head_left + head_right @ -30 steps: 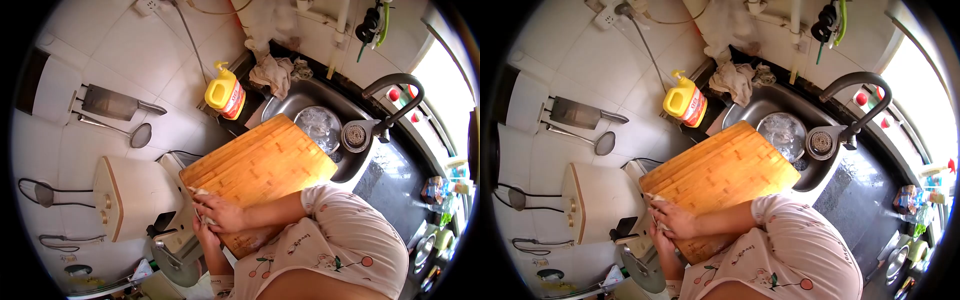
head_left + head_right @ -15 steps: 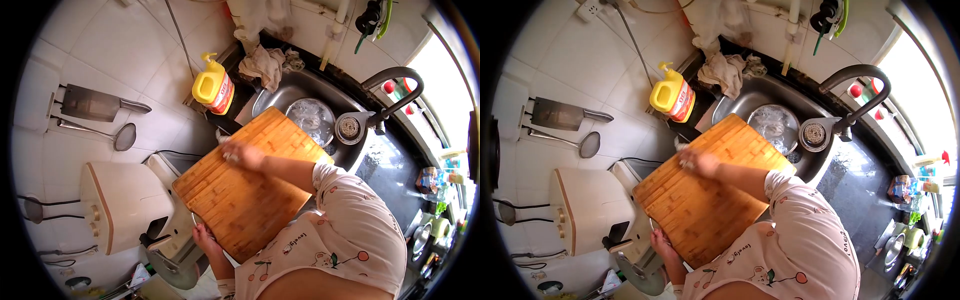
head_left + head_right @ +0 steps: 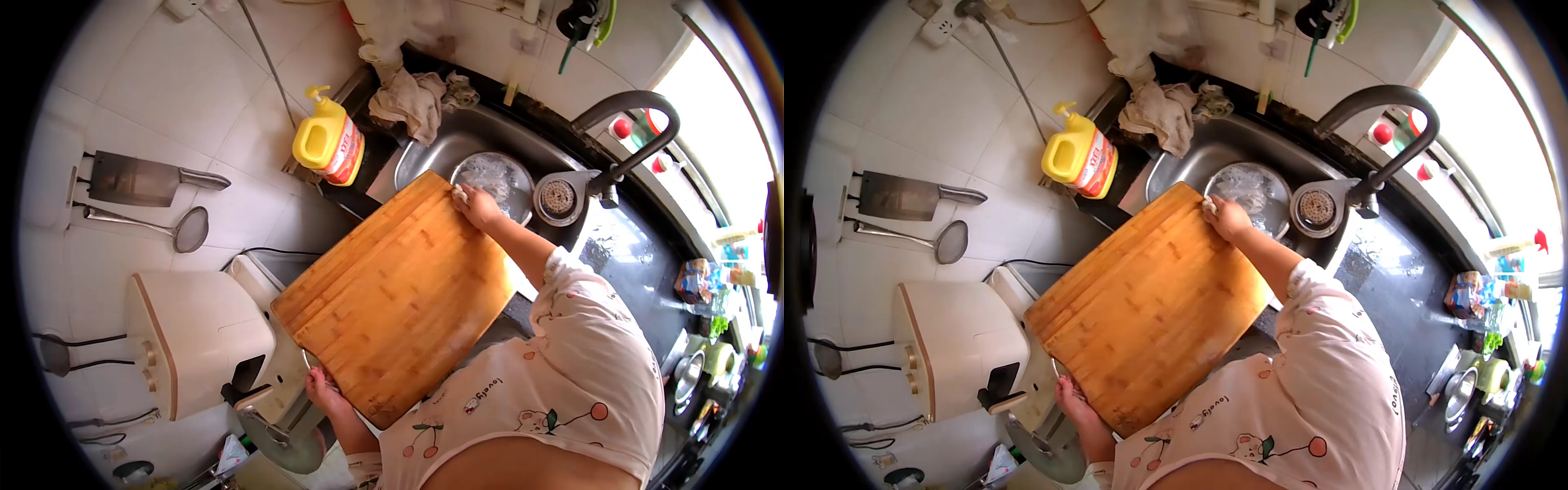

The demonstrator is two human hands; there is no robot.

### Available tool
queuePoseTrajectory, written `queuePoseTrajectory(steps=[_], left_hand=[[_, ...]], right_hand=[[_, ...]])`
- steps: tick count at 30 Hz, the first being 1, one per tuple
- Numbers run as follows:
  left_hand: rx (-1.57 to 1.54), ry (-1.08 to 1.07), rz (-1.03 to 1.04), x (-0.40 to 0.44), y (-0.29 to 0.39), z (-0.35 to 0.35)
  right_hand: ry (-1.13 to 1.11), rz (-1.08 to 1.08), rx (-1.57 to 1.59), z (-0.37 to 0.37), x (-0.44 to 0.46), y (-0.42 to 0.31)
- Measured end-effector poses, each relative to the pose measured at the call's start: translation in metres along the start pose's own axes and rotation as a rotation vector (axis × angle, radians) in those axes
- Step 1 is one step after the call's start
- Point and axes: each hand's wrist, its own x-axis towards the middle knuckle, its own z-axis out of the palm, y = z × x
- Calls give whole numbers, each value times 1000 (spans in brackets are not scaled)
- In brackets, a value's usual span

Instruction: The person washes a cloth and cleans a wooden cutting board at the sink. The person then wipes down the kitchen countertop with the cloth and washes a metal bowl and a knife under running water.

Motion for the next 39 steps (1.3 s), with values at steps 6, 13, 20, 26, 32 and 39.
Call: queuePoseTrajectory(steps=[6,13,20,26,32,39], left_hand=[[-40,-93,-29,10,2,3],[26,-110,-44,17,4,0],[58,-205,-28,26,-4,-16],[188,-58,-43,23,9,-6],[98,-62,-134,32,-13,-26],[99,-30,-139,33,-10,-26]], right_hand=[[18,126,-141,-41,-113,29],[124,111,-349,-74,-188,29],[-324,-1034,567,0,-211,-174],[-502,-1332,464,63,-236,-201],[-418,-967,232,26,-213,-105],[-142,-473,-91,-38,-164,12]])
